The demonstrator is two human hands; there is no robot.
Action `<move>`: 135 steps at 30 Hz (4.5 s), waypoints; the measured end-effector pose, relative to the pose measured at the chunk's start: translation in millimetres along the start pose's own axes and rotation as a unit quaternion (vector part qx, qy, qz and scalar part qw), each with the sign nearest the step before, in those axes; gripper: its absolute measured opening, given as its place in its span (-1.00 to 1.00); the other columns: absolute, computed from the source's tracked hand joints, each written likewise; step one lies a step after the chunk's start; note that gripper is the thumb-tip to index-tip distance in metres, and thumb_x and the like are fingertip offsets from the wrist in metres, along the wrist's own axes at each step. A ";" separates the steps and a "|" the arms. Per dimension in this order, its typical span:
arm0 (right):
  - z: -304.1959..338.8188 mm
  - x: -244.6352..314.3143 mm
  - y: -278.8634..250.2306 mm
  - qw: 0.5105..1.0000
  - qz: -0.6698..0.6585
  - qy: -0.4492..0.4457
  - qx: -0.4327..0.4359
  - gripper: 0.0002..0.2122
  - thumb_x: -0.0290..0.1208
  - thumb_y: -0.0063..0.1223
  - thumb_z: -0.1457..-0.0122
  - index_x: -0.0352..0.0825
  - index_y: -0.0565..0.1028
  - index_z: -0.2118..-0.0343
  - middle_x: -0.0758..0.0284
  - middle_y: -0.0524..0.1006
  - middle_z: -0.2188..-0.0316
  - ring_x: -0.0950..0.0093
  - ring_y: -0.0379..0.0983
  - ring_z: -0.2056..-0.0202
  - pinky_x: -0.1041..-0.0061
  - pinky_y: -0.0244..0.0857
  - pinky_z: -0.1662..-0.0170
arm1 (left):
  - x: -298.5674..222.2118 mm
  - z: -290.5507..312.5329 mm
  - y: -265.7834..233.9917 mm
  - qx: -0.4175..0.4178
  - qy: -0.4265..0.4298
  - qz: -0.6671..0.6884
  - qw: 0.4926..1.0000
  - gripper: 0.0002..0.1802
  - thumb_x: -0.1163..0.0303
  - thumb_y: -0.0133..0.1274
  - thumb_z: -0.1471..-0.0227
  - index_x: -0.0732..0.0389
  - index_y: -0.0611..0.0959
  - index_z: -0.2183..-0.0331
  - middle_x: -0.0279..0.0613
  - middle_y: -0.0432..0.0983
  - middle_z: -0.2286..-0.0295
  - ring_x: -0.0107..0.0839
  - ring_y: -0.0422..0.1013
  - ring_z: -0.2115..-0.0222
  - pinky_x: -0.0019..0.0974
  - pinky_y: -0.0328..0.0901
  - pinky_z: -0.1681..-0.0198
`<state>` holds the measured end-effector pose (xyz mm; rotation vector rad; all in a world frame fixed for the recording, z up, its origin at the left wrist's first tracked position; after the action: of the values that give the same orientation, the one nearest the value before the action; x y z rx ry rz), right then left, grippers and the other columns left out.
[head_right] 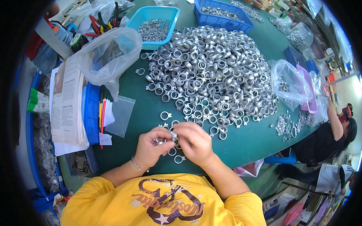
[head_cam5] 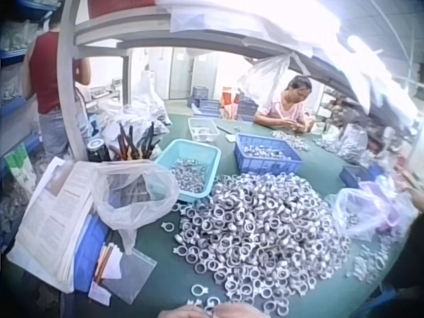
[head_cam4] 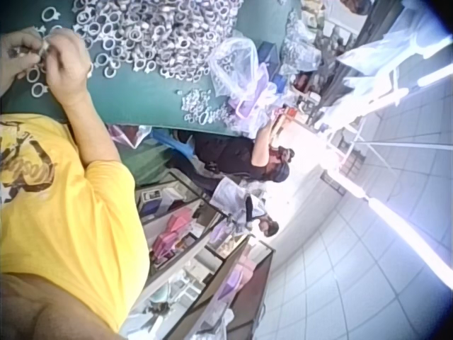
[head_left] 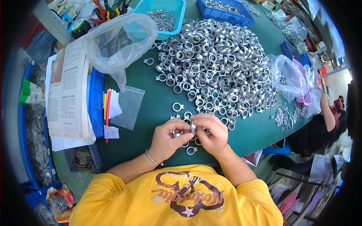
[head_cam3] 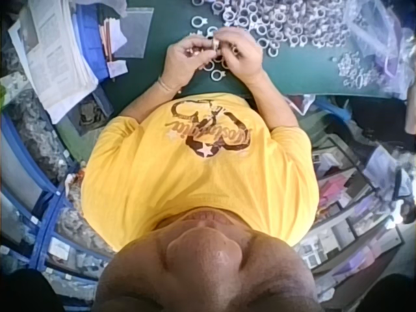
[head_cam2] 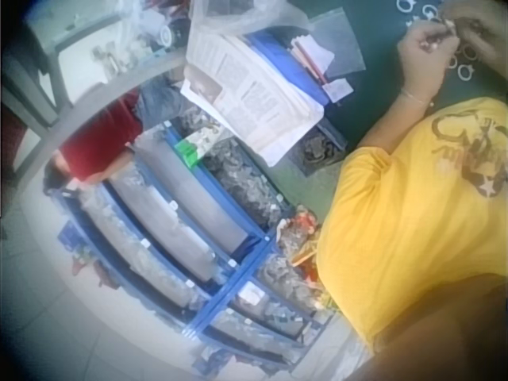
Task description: The person fits small metal rings and pins together by hand while working at a factory assembly table.
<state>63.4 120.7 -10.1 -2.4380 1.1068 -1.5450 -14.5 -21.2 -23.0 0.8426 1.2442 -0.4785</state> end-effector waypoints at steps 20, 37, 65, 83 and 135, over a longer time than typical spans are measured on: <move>8.2 -1.1 1.8 0.961 -0.255 0.097 0.046 -0.72 -0.70 0.08 0.05 -0.45 0.41 0.22 0.19 0.43 0.22 0.44 0.39 0.20 0.53 0.31 0.15 | 5.1 0.6 -1.8 -0.034 -0.044 0.111 0.992 -0.78 0.57 0.14 0.11 0.30 0.49 0.33 -0.27 0.45 0.53 -0.64 0.32 0.64 -0.63 0.19 0.65; 3.0 12.1 6.4 0.998 -0.019 0.050 -0.035 -0.69 -0.65 0.23 0.18 -0.37 0.41 0.31 0.27 0.47 0.38 0.50 0.43 0.44 0.62 0.32 0.46 | 5.7 -0.6 -0.3 -0.066 -0.048 0.133 0.988 -0.84 0.45 0.05 -0.01 0.31 0.54 0.32 -0.32 0.46 0.55 -0.68 0.30 0.67 -0.66 0.16 0.68; -38.7 -18.0 26.3 0.975 0.178 -0.017 0.132 -0.89 -0.52 0.13 0.12 -0.29 0.47 0.48 0.33 0.45 0.39 0.32 0.35 0.31 0.39 0.20 0.27 | 5.5 -10.5 -12.9 -0.181 -0.088 0.235 0.951 -0.89 0.40 0.02 -0.04 0.21 0.47 0.36 -0.32 0.37 0.53 -0.61 0.28 0.65 -0.60 0.10 0.72; 5.0 -3.5 6.6 0.923 -0.319 0.203 0.066 -0.63 -0.67 0.03 -0.02 -0.40 0.24 0.09 0.23 0.40 0.19 0.53 0.39 0.23 0.62 0.30 0.22 | -0.4 -3.5 -2.5 -0.058 0.142 -0.140 0.978 -0.87 0.63 0.16 0.18 0.30 0.57 0.46 -0.31 0.41 0.47 -0.56 0.33 0.47 -0.54 0.23 0.39; 17.2 14.3 -6.4 0.998 0.053 0.031 0.013 -0.64 -0.65 0.24 0.24 -0.34 0.43 0.29 0.29 0.44 0.38 0.35 0.40 0.39 0.50 0.29 0.34 | 3.9 -1.7 0.5 -0.043 0.047 -0.117 0.991 -0.86 0.52 0.16 0.13 0.31 0.58 0.42 -0.28 0.45 0.48 -0.58 0.35 0.52 -0.59 0.25 0.46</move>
<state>84.2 111.5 -5.1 -2.2894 1.1959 -1.6037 -14.1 -19.1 -26.6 0.6551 1.4485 -0.5742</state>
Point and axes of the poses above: each hand's wrist, its own z-axis away from the middle knuckle, its own y-axis out of the palm, x = y × z, the point moved 1 cm from there along -z, towards the middle knuckle
